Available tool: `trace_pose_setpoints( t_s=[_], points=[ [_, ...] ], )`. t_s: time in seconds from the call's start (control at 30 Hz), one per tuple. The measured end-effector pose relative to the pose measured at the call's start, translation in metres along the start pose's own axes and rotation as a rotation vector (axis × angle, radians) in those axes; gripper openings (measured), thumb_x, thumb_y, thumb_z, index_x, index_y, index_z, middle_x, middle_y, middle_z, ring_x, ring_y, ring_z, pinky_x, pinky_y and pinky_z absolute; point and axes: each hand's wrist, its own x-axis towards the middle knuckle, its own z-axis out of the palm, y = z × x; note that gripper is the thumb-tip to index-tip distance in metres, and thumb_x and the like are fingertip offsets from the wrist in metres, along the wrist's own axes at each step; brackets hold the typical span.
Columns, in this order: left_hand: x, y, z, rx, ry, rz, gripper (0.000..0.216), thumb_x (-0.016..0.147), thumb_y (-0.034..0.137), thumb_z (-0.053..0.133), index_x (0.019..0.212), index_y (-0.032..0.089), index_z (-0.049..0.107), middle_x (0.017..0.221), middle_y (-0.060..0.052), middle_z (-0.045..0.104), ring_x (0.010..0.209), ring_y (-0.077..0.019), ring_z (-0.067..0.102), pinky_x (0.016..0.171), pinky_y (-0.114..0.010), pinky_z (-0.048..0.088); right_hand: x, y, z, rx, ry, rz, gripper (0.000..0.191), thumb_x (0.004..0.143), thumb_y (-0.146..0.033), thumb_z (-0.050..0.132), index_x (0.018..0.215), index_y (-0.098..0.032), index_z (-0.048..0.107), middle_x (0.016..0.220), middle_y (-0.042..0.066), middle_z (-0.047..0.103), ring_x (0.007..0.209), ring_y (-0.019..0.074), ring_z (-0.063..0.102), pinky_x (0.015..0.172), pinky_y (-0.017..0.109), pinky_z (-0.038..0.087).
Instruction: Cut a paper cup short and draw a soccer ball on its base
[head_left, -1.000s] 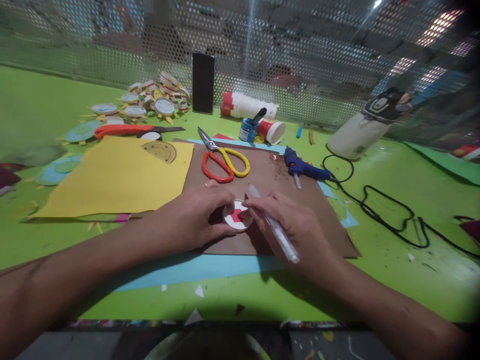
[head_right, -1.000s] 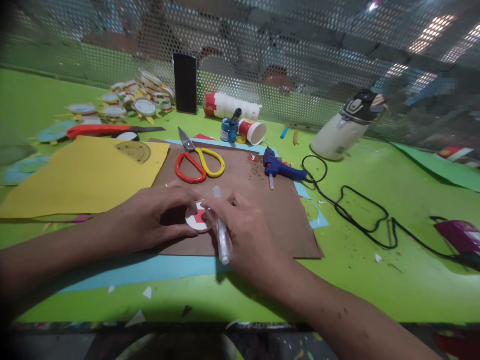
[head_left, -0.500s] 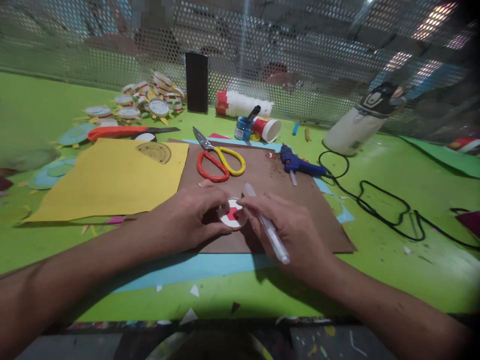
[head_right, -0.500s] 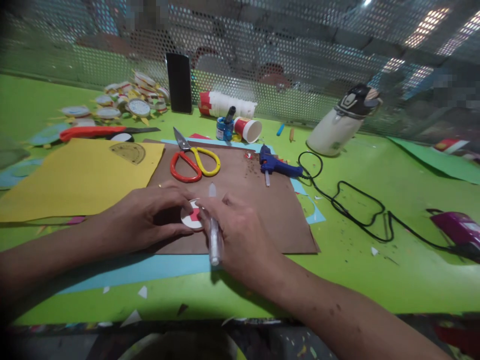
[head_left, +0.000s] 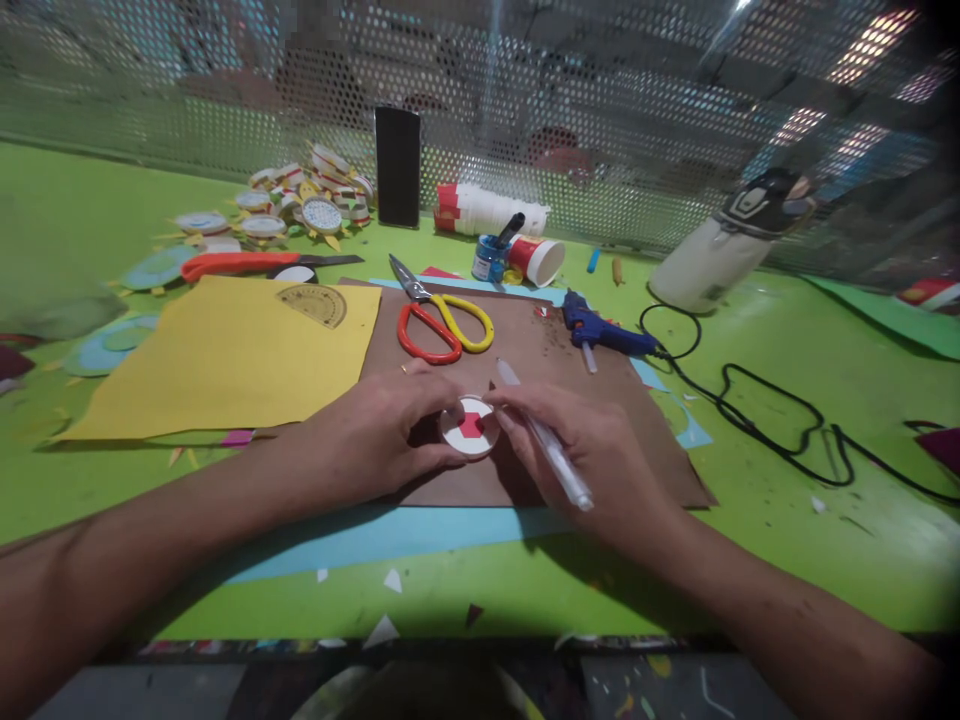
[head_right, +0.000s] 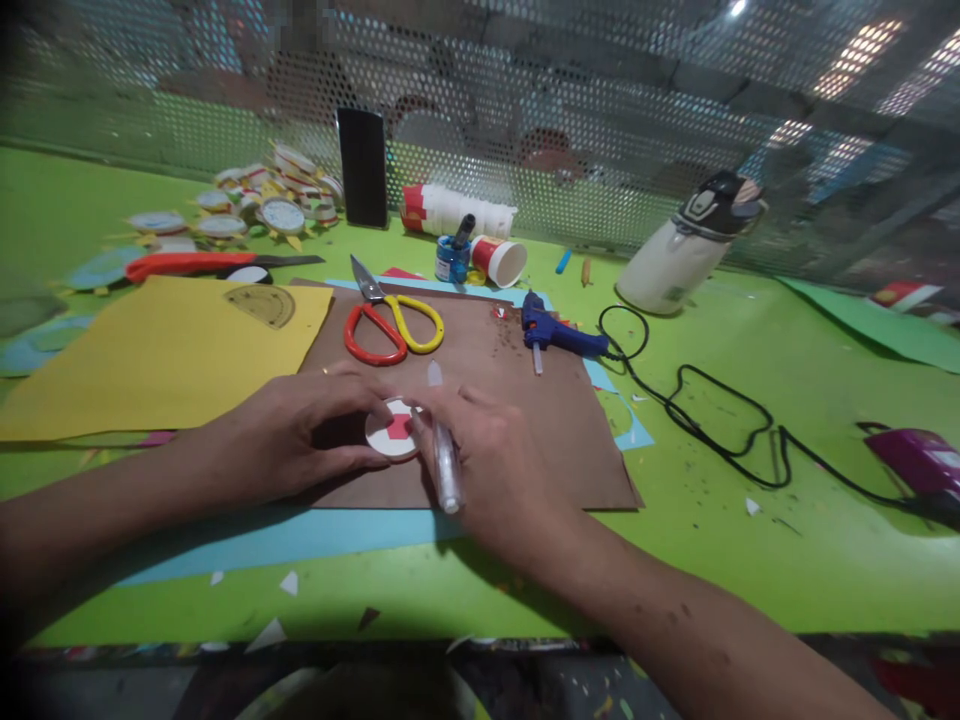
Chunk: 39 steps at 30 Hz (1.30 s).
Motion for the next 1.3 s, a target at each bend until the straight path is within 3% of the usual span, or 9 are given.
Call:
trace_pose_setpoints(
  t_s=[0.23,0.47,0.63,0.87,1.3],
  points=[
    [0.0005,-0.0011,0.0005,0.011,-0.008,-0.006,0.026,0.084,0.04,0.064,0.098,0.018,0.063,0.081,-0.003,0.064,0.075,-0.0187,0.057,0.064,-0.03,0.043,-0.0012,-0.0001,0.0004,-0.039,-0.012,-0.014,0.02,0.092,-0.016,0.05,0.101,-0.018,0.068,0.085,0.007,0.074,0.072,0.0176,0.066,0.063,0.028,0.049],
    [0.0021,0.0035,-0.0034,-0.016,-0.039,-0.11,0.031,0.082,0.045,0.064,0.098,0.019,0.059,0.085,-0.004,0.063,0.074,-0.0186,0.056,0.062,-0.029,0.041,-0.0013,-0.001,0.0002,-0.063,-0.014,-0.062,0.019,0.092,-0.016,0.05,0.1,-0.015,0.068,0.082,0.007,0.073,0.069,0.017,0.066,0.06,0.027,0.048],
    [0.0016,0.0037,-0.0048,0.001,-0.04,-0.042,0.024,0.084,0.041,0.063,0.093,0.019,0.06,0.08,-0.001,0.062,0.077,-0.0172,0.057,0.062,-0.026,0.04,-0.0046,0.0019,-0.0005,-0.05,0.006,-0.057,0.02,0.092,-0.016,0.053,0.107,-0.016,0.067,0.086,0.006,0.073,0.072,0.0154,0.066,0.063,0.025,0.048],
    [0.0014,0.0029,-0.0039,-0.002,-0.027,-0.055,0.025,0.083,0.039,0.065,0.098,0.02,0.06,0.083,0.0,0.064,0.073,-0.0145,0.057,0.062,-0.024,0.039,-0.0058,0.0048,0.0022,-0.041,-0.005,-0.069,0.023,0.092,-0.014,0.053,0.11,-0.017,0.065,0.088,0.005,0.073,0.075,0.0155,0.066,0.065,0.026,0.049],
    [0.0032,0.0015,-0.0031,-0.039,-0.007,-0.013,0.025,0.082,0.041,0.066,0.095,0.02,0.061,0.079,0.0,0.063,0.072,-0.0163,0.057,0.061,-0.027,0.04,-0.0044,0.0016,0.0041,-0.01,-0.014,-0.064,0.021,0.091,-0.012,0.052,0.105,-0.017,0.066,0.081,0.004,0.071,0.067,0.014,0.063,0.059,0.025,0.047]
  ],
)
